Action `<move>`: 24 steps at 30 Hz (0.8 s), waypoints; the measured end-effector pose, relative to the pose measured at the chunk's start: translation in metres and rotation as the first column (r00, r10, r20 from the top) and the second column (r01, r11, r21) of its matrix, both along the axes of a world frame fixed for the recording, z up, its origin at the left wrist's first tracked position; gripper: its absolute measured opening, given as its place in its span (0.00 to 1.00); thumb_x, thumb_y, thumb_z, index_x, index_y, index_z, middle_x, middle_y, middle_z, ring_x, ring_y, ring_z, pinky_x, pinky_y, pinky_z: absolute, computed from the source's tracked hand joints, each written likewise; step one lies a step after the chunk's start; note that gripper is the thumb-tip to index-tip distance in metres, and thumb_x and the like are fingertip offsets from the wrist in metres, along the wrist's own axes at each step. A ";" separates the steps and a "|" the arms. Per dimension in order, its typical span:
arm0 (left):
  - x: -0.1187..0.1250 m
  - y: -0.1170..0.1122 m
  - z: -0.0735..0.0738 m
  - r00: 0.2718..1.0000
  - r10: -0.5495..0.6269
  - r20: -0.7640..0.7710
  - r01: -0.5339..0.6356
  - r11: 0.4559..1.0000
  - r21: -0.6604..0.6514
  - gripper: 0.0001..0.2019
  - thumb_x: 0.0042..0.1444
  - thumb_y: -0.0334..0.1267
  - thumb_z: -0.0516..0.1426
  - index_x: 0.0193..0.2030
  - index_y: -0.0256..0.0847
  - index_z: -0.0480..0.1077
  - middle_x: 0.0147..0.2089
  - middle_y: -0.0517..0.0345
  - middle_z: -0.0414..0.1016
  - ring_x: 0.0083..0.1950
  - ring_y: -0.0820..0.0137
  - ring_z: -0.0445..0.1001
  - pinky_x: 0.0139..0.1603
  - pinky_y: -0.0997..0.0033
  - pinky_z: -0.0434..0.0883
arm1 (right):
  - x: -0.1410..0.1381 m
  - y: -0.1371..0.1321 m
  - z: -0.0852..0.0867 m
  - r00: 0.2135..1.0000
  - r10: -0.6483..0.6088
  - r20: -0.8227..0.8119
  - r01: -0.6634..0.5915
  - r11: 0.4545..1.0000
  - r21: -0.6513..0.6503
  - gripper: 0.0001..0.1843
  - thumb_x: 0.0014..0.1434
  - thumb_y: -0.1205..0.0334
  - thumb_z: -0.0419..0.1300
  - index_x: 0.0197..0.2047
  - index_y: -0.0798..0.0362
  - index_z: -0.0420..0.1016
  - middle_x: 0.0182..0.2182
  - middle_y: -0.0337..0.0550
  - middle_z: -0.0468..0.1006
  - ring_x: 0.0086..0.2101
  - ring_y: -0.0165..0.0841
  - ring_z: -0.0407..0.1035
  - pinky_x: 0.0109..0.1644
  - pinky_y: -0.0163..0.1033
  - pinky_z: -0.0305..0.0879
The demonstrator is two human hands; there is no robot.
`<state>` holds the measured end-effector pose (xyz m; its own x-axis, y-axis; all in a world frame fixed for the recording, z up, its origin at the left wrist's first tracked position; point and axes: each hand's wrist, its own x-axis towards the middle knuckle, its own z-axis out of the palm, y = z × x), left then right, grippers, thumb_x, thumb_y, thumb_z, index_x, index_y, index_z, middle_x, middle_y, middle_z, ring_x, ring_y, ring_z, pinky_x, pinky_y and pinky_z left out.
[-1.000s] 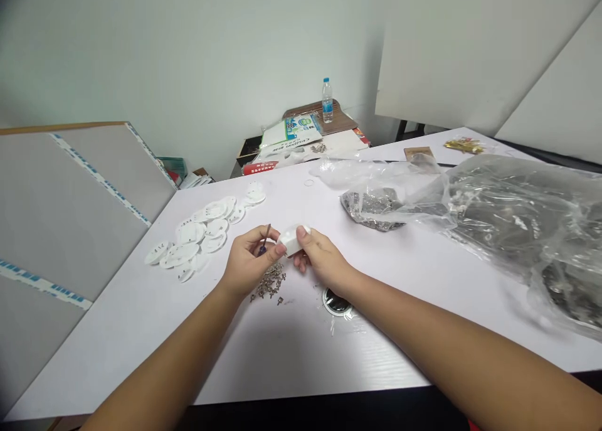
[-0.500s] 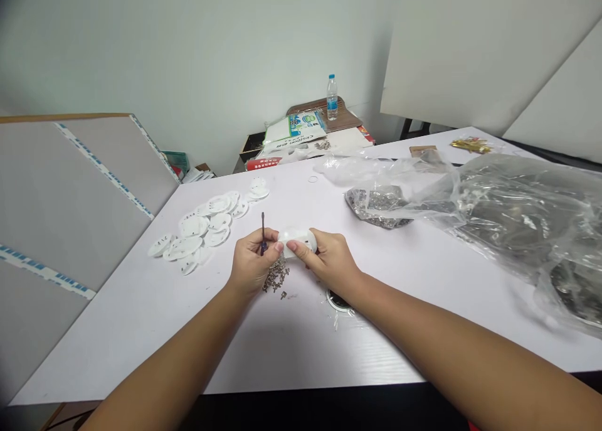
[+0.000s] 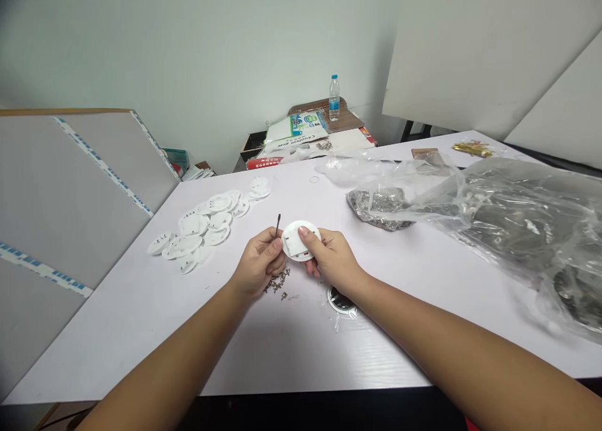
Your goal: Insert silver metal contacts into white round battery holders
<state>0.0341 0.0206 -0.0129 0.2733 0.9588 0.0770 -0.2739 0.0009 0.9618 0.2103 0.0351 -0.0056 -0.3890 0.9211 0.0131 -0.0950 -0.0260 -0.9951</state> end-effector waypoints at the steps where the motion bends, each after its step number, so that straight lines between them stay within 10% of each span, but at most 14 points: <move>1: 0.000 0.000 0.000 1.000 -0.011 0.002 0.011 1.000 -0.001 0.11 0.61 0.44 0.60 0.40 0.40 0.66 0.20 0.70 0.53 0.18 0.83 0.46 0.19 0.79 0.47 | 0.000 0.000 0.000 1.000 0.000 -0.012 0.000 1.000 -0.012 0.29 0.63 0.38 0.53 0.26 0.55 0.68 0.14 0.37 0.67 0.15 0.25 0.59 0.19 0.32 0.55; 6: 0.003 -0.001 0.001 0.999 -0.027 -0.023 0.027 0.999 -0.020 0.13 0.57 0.41 0.63 0.41 0.40 0.64 0.29 0.66 0.65 0.19 0.85 0.50 0.18 0.79 0.47 | -0.001 0.000 -0.004 0.999 0.009 -0.050 -0.011 0.999 -0.034 0.29 0.64 0.38 0.52 0.26 0.56 0.70 0.14 0.37 0.68 0.15 0.24 0.58 0.20 0.32 0.54; 24: 0.010 -0.005 -0.002 0.965 0.194 -0.179 -0.192 0.981 0.029 0.16 0.52 0.42 0.66 0.35 0.38 0.63 0.27 0.67 0.61 0.23 0.83 0.57 0.23 0.82 0.58 | -0.002 -0.009 -0.009 0.942 -0.277 0.189 0.234 0.947 0.221 0.25 0.60 0.40 0.59 0.25 0.53 0.65 0.16 0.36 0.69 0.17 0.27 0.62 0.22 0.33 0.57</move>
